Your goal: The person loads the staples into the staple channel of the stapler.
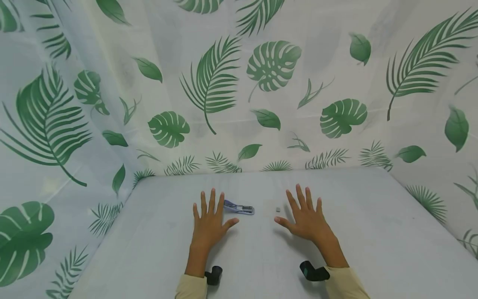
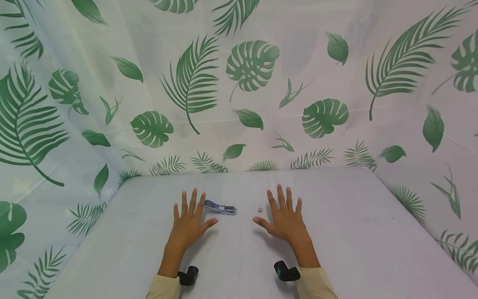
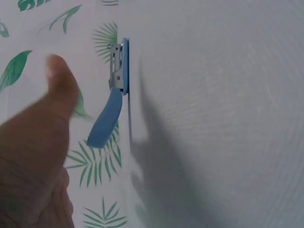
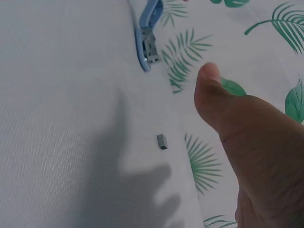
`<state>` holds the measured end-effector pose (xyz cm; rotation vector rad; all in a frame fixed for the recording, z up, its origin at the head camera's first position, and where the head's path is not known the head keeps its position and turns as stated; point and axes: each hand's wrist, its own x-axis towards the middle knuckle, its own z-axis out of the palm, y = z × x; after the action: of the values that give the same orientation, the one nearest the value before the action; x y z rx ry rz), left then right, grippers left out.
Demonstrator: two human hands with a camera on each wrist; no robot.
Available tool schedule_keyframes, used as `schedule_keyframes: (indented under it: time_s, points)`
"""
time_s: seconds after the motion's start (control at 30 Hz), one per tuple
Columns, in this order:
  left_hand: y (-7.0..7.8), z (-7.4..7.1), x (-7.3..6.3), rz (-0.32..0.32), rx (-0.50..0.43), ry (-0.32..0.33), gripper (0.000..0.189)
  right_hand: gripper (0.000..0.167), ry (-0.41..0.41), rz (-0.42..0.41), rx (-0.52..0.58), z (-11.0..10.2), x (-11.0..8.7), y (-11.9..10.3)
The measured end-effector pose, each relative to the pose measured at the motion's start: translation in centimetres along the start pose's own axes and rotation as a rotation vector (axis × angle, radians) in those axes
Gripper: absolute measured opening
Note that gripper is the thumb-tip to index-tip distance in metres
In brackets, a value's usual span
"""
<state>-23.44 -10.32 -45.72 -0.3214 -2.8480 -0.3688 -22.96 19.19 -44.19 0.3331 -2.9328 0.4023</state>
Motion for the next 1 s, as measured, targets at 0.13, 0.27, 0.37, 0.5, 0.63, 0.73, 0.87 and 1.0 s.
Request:
schedule_keyframes:
  time_s: [0.13,0.27,0.37,0.5,0.63,0.73,0.87,1.0]
  points:
    - [0.2,0.6,0.8,-0.009,0.050,0.066,0.090,0.086,0.012,-0.010,0.033,0.0,0.2,0.1]
    - [0.3,1.0,1.7,-0.085,-0.111,0.118,0.077,0.063,0.058,-0.024,0.132,0.3,0.7,0.3]
    - [0.3,1.0,2.3,-0.185,-0.387,0.113,0.066,0.049,0.073,-0.015,0.234,0.9,1.1,0.6]
    - [0.2,1.3,2.9,-0.291,-0.674,0.083,0.056,0.040,0.092,0.020,0.339,1.7,1.5,0.8]
    - [0.2,1.7,3.2,-0.355,-0.850,0.036,0.049,0.037,0.110,0.045,0.413,2.6,1.7,0.8]
    - [0.3,2.0,3.4,-0.378,-0.957,0.012,0.042,0.035,0.093,0.068,0.451,3.1,1.9,0.8]
    - [0.4,2.5,3.5,-0.362,-1.052,-0.029,0.035,0.031,0.079,0.107,0.484,3.6,2.2,0.8]
    - [0.8,2.8,3.7,-0.306,-1.117,-0.087,0.036,0.028,0.083,0.141,0.496,4.1,2.8,0.8]
